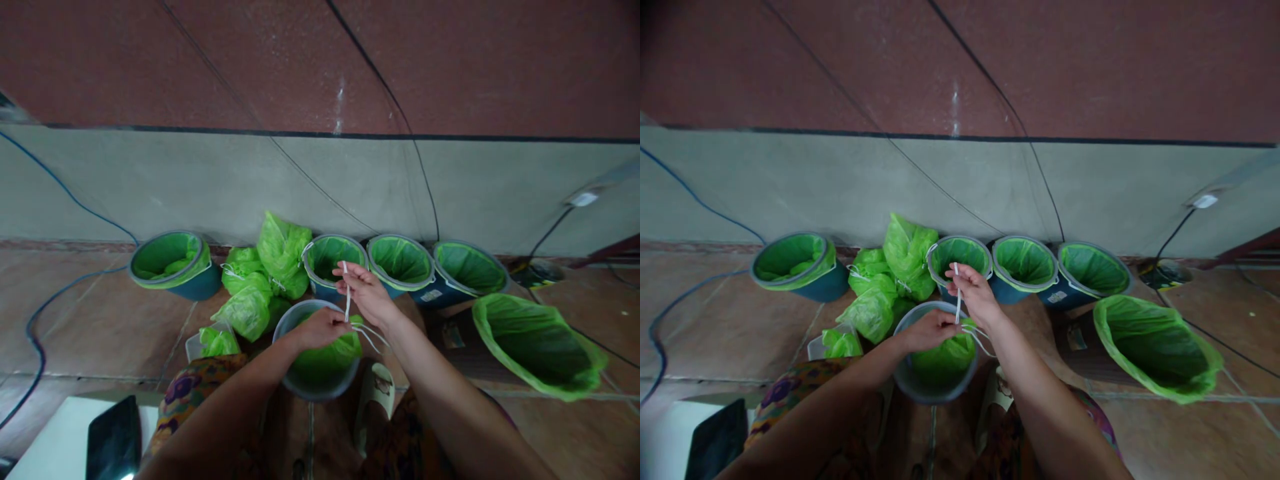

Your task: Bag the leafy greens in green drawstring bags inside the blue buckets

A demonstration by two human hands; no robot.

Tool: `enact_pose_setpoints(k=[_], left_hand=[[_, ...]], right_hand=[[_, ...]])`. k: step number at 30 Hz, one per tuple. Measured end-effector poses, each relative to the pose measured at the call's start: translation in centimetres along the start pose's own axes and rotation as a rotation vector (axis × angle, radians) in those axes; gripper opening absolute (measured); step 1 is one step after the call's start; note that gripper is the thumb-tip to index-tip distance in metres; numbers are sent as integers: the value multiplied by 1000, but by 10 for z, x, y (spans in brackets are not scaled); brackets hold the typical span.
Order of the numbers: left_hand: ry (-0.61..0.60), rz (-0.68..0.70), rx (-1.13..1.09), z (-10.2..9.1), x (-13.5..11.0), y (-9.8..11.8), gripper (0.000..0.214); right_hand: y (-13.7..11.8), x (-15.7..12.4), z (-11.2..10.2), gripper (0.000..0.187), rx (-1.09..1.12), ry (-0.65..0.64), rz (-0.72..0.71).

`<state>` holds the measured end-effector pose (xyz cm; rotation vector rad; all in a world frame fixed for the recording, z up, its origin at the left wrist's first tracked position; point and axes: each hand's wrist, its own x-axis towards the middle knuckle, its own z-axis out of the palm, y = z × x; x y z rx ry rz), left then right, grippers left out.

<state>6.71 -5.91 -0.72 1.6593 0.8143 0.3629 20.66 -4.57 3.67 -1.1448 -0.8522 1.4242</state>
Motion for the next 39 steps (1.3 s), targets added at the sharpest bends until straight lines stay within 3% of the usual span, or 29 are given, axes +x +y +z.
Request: enact_pose_setpoints(k=[4,8,11,14,17,21,24,31,36,39], left_hand=[[233,-170,-87,-5,6,-7,25],[419,-283,-186,-10,11,-16,27],[488,-304,-230,-16,13,-21,26],[470,-251,-172,-23,11,-21,20],[365,-123,111,-32,6,-13,16],[230,119,528,-42,-6,3,17],[224,303,718,-44,-13,11,21],[403,584,922,-41,-15,13,20],[588,652,830,-38,-15,10,16],[654,605,777,-38,-15,10,14]], right_hand=[[14,0,-11,41,-438,-28,161],[22,-3,-14,22,-1080,-136,50],[22,-7,-12,25,-1269,-233,5],[22,-9,-13,27,-1237,-399,68],[21,-9,-18,29,-1185,-513,96],[14,-3,-25,22,-1062,-325,-107],[13,0,-22,21,-807,-336,-126],[20,-4,-6,13,-494,-428,-3],[18,-7,-7,15,-315,-463,92],[21,-6,-9,14,-370,-357,128]])
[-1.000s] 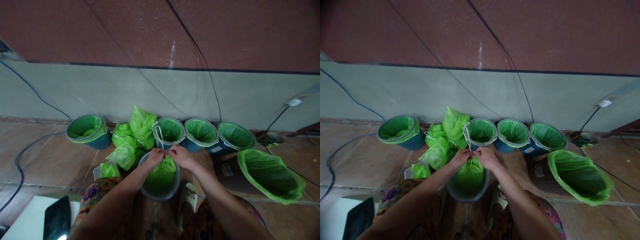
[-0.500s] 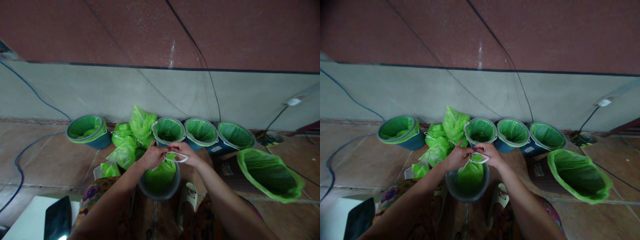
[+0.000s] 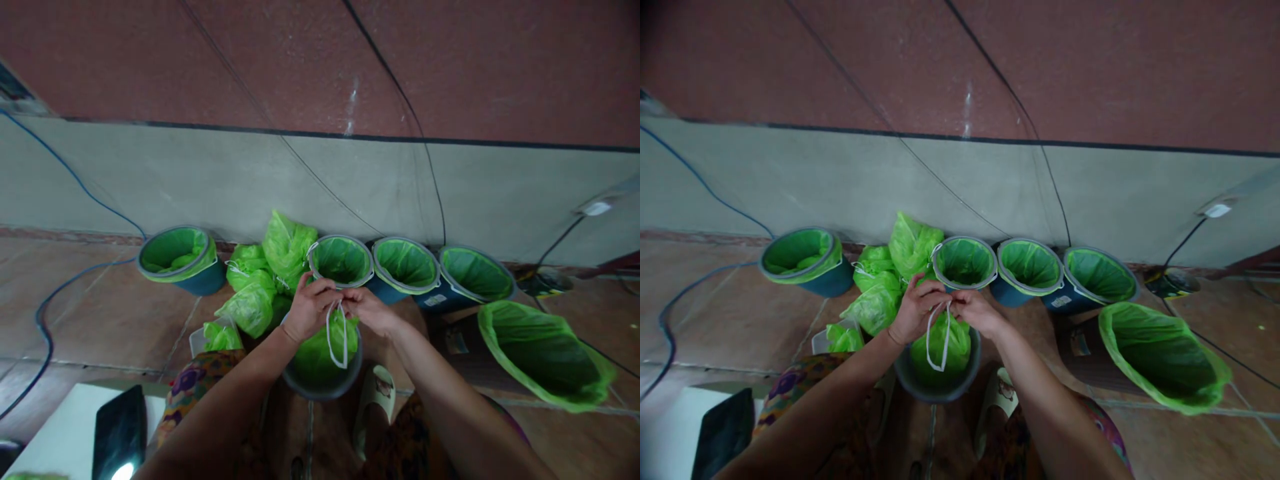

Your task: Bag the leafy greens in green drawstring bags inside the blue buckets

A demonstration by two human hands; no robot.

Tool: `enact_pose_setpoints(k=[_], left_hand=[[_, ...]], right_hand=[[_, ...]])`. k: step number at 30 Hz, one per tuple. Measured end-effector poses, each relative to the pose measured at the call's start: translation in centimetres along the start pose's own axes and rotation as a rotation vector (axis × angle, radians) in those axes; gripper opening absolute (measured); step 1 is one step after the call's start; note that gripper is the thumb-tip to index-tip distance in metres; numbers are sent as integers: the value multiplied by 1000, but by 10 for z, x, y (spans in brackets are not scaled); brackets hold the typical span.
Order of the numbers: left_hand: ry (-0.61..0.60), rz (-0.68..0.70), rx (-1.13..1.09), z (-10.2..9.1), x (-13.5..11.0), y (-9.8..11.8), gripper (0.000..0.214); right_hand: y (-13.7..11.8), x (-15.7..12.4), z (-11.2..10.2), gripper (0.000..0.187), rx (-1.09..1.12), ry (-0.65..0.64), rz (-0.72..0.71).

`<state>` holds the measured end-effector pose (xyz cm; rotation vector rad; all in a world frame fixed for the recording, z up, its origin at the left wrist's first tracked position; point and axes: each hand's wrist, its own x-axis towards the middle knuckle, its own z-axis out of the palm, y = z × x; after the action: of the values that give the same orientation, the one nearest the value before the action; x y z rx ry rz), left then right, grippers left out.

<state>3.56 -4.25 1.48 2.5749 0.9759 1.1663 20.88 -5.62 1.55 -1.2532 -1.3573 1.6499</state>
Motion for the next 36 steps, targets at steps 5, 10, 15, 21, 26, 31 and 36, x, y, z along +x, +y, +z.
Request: enact_pose_setpoints(k=[5,10,15,21,26,31,36], left_hand=[[-117,-158,-5,1,0,-2,17],[-239,-375,-21,8,-4,-7,18],[-377,-548,119,8,-11,-11,18],[-504,-654,276,3,-8,-14,25],[-543,-631,228,4,-6,-19,29],[-478,-836,-191,3,-3,-20,36],[-276,-1151,-816,10,-4,-9,32]], right_hand=[[-2,3,-9,23,-354,190,-47],[-9,-1,-18,27,-941,161,10],[-6,-7,-21,26,-1263,114,279],[-8,-8,-26,25,-1066,83,218],[-2,-3,-26,35,-759,113,66],[-5,-1,-20,45,-513,165,46],[-14,-3,-13,49,-296,190,90]])
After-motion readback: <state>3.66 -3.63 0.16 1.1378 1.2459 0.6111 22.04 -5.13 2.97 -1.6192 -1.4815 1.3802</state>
